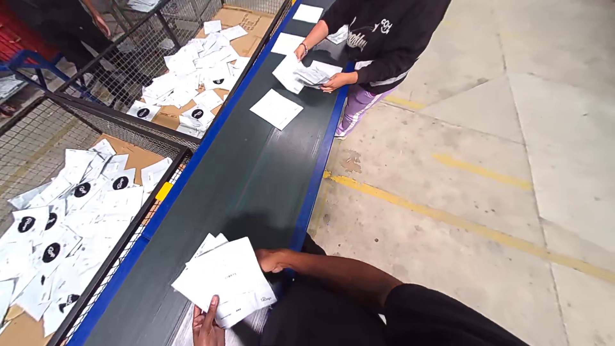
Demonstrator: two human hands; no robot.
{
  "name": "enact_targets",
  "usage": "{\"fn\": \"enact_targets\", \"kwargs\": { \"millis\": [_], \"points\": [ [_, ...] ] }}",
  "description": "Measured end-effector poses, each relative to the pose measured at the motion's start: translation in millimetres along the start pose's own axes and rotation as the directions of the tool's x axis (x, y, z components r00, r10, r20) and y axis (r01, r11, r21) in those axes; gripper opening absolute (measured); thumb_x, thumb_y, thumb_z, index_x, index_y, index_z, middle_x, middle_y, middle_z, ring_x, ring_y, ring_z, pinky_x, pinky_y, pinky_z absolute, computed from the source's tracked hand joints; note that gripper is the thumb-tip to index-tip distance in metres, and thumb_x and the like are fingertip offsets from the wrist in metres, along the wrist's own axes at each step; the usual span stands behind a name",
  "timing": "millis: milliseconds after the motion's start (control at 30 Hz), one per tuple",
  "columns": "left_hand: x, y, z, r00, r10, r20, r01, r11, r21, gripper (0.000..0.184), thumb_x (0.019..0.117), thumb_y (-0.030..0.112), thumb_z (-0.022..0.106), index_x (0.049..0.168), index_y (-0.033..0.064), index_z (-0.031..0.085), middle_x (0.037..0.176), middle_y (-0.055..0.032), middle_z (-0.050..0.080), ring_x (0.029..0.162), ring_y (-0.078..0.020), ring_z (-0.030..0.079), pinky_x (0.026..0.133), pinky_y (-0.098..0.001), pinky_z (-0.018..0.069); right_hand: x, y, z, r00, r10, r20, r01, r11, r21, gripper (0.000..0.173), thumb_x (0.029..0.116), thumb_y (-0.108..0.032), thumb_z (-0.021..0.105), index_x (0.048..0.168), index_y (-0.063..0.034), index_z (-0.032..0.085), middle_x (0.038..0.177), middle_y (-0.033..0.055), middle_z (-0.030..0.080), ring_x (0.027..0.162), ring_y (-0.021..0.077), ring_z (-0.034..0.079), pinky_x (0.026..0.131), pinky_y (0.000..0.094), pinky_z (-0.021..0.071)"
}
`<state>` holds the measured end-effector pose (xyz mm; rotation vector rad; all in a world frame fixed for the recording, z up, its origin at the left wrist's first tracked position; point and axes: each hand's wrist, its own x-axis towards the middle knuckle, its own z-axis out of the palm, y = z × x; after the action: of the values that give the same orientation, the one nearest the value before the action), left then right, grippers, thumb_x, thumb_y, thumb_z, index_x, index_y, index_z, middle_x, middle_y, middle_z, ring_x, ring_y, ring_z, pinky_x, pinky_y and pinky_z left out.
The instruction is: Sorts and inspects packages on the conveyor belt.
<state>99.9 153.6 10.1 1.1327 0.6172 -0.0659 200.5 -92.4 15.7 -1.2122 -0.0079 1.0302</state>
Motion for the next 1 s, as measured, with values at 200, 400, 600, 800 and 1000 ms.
{"fn": "enact_targets", "kwargs": {
  "millis": [200,400,600,800,1000],
  "points": [
    [21.8,-15.5,-0.1,0.965,-0.019,-0.260,0.066,0.983,0.174,0.080,0.0839,-0.001,0.079,0.150,0.0050,0.034,0.127,-0.0186,0.062,0.103,-0.0227,0.069,0.085,-0.0444,0.0613,44.9,-77.1,-126.2,0.756,-0.557,-0.344,0.069,0.591,-0.804,0.043,0.1063,-0.041,0.050,0.129,-0.0081,0.066,0.127,0.0101,0.067,0.122,0.0192,0.063,0.108,0.0413,0.0510],
    [19.2,-14.8,0.8,0.964,-0.110,-0.241,0.148,0.978,0.149,0.055,0.0920,0.004,0.072,0.140,-0.0002,0.046,0.116,-0.0134,0.067,0.097,-0.0171,0.070,0.085,-0.0408,0.0609,83.7,-126.4,-283.5,0.543,-0.566,-0.620,-0.447,0.431,-0.784,0.064,0.1054,-0.045,0.040,0.161,-0.0137,0.035,0.170,0.0133,0.024,0.158,0.0345,0.020,0.126,0.0558,0.0202],
    [25.4,-10.8,19.7,0.972,-0.199,-0.125,0.198,0.980,-0.021,0.025,0.1010,0.009,0.061,0.126,0.0030,0.057,0.102,-0.0095,0.074,0.090,-0.0193,0.074,0.082,-0.0424,0.0635,65.7,-54.6,-175.1,0.758,-0.537,-0.372,-0.352,0.143,-0.925,0.067,0.1066,-0.057,0.030,0.158,-0.0149,0.040,0.163,0.0179,0.037,0.152,0.0401,0.031,0.121,0.0720,0.0137],
    [34.6,1.5,48.3,0.956,-0.148,-0.253,0.206,0.954,0.218,0.035,0.0959,0.013,0.071,0.125,-0.0043,0.062,0.110,-0.0161,0.072,0.096,-0.0215,0.071,0.087,-0.0427,0.0597,5.7,38.3,-30.0,0.862,-0.507,0.025,0.167,0.238,-0.957,0.023,0.0906,-0.017,0.066,0.112,-0.0111,0.071,0.132,0.0089,0.063,0.129,0.0289,0.056,0.109,0.0522,0.0448],
    [20.2,7.2,32.7,0.956,0.022,-0.292,0.120,0.881,0.459,0.048,0.0886,0.011,0.079,0.129,-0.0056,0.059,0.117,-0.0198,0.069,0.105,-0.0231,0.069,0.093,-0.0443,0.0579,5.0,28.3,-26.9,0.852,-0.472,-0.226,0.127,0.607,-0.785,0.061,0.1037,-0.043,0.054,0.153,-0.0083,0.045,0.151,0.0112,0.054,0.140,0.0241,0.049,0.119,0.0419,0.0375]
  ]
}}
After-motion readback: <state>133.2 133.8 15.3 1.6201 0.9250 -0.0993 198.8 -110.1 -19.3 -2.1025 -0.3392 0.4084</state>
